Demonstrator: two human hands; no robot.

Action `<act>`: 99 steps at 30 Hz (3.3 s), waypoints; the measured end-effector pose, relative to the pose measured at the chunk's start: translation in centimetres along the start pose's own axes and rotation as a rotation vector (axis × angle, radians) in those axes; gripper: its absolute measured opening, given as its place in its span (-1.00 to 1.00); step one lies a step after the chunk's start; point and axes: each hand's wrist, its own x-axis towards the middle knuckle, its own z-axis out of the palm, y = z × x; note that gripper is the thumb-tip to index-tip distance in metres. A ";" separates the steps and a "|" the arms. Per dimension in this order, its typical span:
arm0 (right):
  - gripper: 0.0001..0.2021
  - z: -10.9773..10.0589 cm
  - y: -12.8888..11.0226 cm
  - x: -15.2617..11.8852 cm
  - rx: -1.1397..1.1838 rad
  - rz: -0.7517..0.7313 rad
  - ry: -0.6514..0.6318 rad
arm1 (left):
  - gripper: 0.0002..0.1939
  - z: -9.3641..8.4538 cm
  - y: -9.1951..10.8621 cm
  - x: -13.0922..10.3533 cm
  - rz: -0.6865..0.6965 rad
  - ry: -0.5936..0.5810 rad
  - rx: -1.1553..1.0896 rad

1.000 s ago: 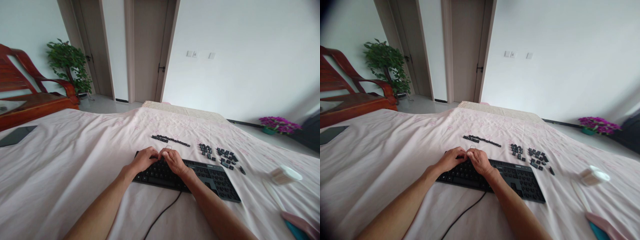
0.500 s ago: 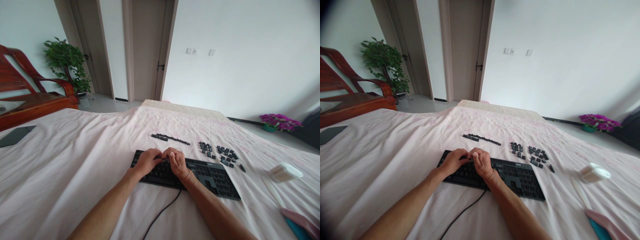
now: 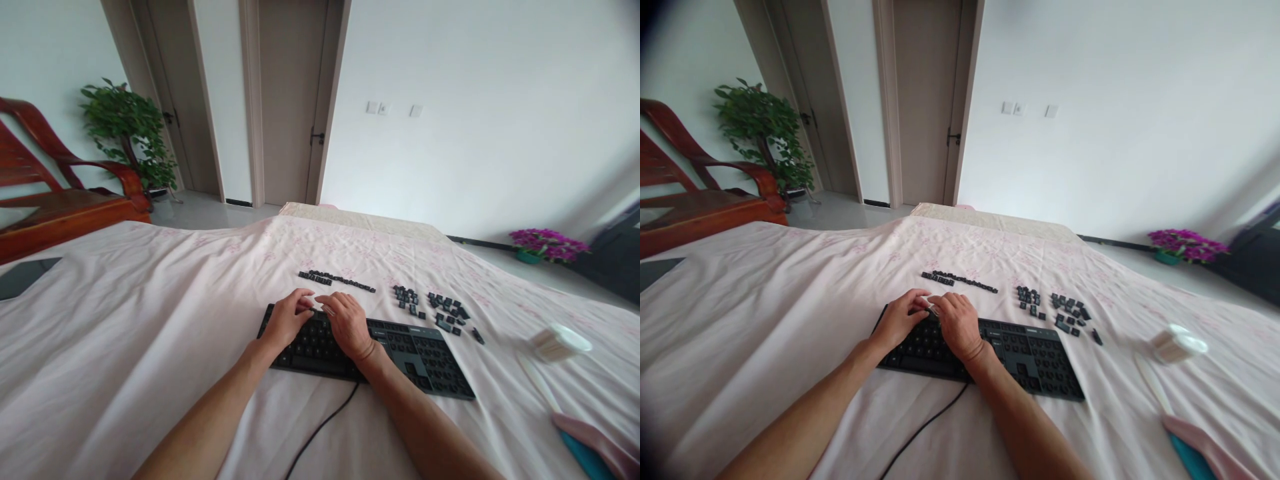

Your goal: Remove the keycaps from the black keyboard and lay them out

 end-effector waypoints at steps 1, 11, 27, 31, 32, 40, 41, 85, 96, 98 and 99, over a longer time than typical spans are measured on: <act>-0.71 0.0 0.0 0.1 -0.049 0.038 -0.041 | -0.61 0.0 -0.1 0.0 -0.016 0.016 -0.031; -0.84 0.3 0.4 0.6 -0.090 0.247 -0.207 | -0.54 -0.2 -0.4 0.0 -0.018 -0.009 -0.146; -0.77 2.0 9.6 4.8 -0.250 0.793 -0.331 | -0.64 -0.1 -0.7 0.2 -0.014 -0.015 0.047; -0.76 2.5 10.2 4.9 -0.259 0.806 -0.350 | -0.65 -0.1 -0.7 0.2 -0.007 -0.014 0.056; -0.76 2.6 10.3 4.9 -0.260 0.806 -0.354 | -0.65 -0.1 -0.7 0.2 -0.006 -0.015 0.058; -0.76 2.5 10.0 4.8 -0.241 0.788 -0.317 | -0.68 -0.2 -0.1 0.2 -0.023 -0.026 0.067; -0.75 2.3 9.9 4.7 -0.233 0.782 -0.306 | -0.69 -0.2 -0.1 0.2 -0.022 -0.027 0.067; -0.52 -1.3 1.6 0.1 0.395 0.168 -0.337 | -0.90 0.6 1.0 -0.1 0.140 -0.248 0.376; -0.52 -0.3 1.7 -1.7 0.547 0.211 -0.006 | -0.94 2.0 1.3 -0.4 0.157 -0.170 0.442; -0.52 -0.3 1.6 -1.8 0.575 0.232 0.037 | -0.91 1.9 1.4 -0.5 0.160 -0.183 0.416; -0.52 -0.3 1.6 -1.9 0.574 0.225 0.043 | -0.91 1.9 1.4 -0.5 0.158 -0.182 0.397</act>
